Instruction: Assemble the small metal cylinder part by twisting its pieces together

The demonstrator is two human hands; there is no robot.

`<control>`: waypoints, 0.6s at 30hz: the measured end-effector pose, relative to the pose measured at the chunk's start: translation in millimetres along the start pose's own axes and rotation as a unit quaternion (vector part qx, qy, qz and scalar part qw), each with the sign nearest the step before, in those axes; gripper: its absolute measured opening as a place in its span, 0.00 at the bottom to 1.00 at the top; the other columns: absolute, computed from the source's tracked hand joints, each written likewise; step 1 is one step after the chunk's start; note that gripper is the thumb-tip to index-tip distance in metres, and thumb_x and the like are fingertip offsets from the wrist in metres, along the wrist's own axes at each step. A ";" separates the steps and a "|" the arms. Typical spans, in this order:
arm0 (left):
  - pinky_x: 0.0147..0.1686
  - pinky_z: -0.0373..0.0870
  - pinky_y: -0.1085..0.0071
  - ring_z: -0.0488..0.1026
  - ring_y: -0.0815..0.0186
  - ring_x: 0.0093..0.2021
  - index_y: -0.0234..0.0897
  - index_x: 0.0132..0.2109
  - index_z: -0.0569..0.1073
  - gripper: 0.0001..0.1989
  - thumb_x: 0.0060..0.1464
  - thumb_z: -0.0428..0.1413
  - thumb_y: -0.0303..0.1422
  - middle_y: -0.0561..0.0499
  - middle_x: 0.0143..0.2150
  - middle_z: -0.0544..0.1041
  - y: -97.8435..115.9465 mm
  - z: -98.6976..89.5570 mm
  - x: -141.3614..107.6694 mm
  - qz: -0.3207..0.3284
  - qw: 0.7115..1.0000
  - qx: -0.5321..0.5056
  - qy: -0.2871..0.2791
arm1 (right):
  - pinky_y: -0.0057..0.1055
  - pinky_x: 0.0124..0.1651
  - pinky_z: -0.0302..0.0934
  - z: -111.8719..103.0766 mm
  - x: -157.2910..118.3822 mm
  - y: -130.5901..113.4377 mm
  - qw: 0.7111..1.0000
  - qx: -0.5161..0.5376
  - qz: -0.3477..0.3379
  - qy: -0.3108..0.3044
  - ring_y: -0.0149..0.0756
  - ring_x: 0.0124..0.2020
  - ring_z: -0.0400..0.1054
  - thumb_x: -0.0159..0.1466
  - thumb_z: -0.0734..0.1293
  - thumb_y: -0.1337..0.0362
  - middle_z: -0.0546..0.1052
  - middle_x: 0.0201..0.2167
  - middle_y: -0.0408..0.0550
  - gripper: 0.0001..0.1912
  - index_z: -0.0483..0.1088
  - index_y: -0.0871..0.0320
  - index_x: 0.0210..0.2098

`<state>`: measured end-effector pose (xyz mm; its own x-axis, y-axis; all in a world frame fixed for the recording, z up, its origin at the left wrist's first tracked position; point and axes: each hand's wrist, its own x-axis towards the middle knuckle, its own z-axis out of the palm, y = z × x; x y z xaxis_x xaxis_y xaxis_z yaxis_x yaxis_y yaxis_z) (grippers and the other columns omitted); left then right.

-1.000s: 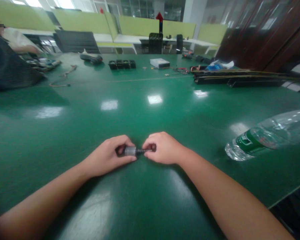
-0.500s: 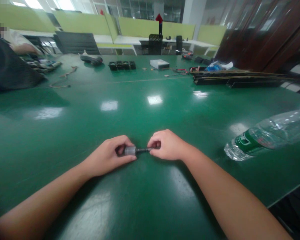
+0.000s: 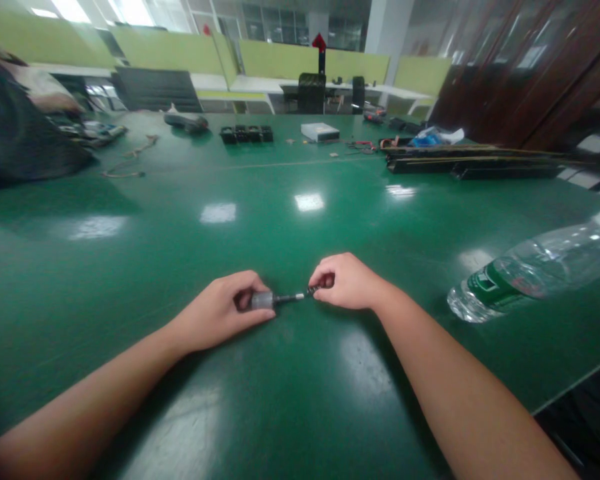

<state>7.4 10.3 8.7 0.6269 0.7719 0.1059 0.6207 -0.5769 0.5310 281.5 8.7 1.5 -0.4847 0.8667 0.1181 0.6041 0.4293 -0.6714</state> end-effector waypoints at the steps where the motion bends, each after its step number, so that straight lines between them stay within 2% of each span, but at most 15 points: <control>1: 0.30 0.60 0.72 0.67 0.67 0.29 0.37 0.37 0.73 0.14 0.54 0.61 0.44 0.55 0.29 0.71 -0.5 0.4 0.0 0.000 1.000 0.000 0.000 | 0.26 0.34 0.63 1.7 0.2 -2.3 1.000 0.003 -0.006 -0.007 0.30 0.30 0.70 0.54 0.72 0.71 0.77 0.30 0.45 0.07 0.79 0.61 0.34; 4: 0.30 0.60 0.72 0.67 0.67 0.29 0.37 0.37 0.74 0.13 0.54 0.61 0.43 0.55 0.29 0.70 -2.4 1.7 0.3 0.001 1.000 0.000 0.001 | 0.26 0.35 0.63 11.9 2.3 -10.5 0.999 0.022 -0.017 -0.019 0.30 0.31 0.71 0.55 0.73 0.69 0.78 0.31 0.46 0.07 0.80 0.60 0.35; 7: 0.30 0.60 0.72 0.68 0.67 0.30 0.37 0.38 0.73 0.12 0.53 0.62 0.41 0.55 0.30 0.71 -3.2 2.2 0.6 0.009 1.000 -0.004 0.004 | 0.25 0.34 0.62 26.8 5.6 -19.5 0.998 0.059 0.007 0.017 0.29 0.29 0.70 0.57 0.73 0.65 0.79 0.29 0.44 0.10 0.79 0.59 0.40; 10: 0.31 0.61 0.73 0.68 0.67 0.31 0.37 0.40 0.74 0.14 0.53 0.63 0.41 0.54 0.32 0.72 -2.0 1.3 0.7 0.019 1.000 -0.013 -0.001 | 0.25 0.34 0.61 36.7 7.6 -25.8 0.999 0.047 -0.001 0.017 0.28 0.28 0.69 0.59 0.73 0.65 0.79 0.30 0.43 0.09 0.79 0.58 0.40; 15: 0.29 0.61 0.72 0.67 0.68 0.28 0.38 0.42 0.75 0.14 0.60 0.56 0.44 0.55 0.29 0.70 -0.4 -0.3 0.8 0.005 1.000 -0.029 -0.009 | 0.25 0.36 0.61 36.7 7.3 -27.6 0.999 0.035 -0.034 0.017 0.29 0.31 0.70 0.62 0.71 0.65 0.80 0.33 0.45 0.07 0.79 0.58 0.40; 18: 0.29 0.61 0.72 0.67 0.68 0.28 0.38 0.42 0.75 0.13 0.58 0.58 0.43 0.55 0.29 0.71 -0.6 -0.1 1.0 -0.001 1.000 -0.029 -0.007 | 0.25 0.37 0.61 35.1 6.6 -27.7 0.998 0.020 -0.051 0.018 0.29 0.32 0.70 0.62 0.71 0.66 0.79 0.33 0.45 0.07 0.79 0.58 0.40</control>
<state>7.5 11.4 8.5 0.6318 0.7696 0.0929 0.5946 -0.5580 0.5789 239.3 -6.4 -4.8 -0.5190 0.8279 0.2126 0.5273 0.5058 -0.6827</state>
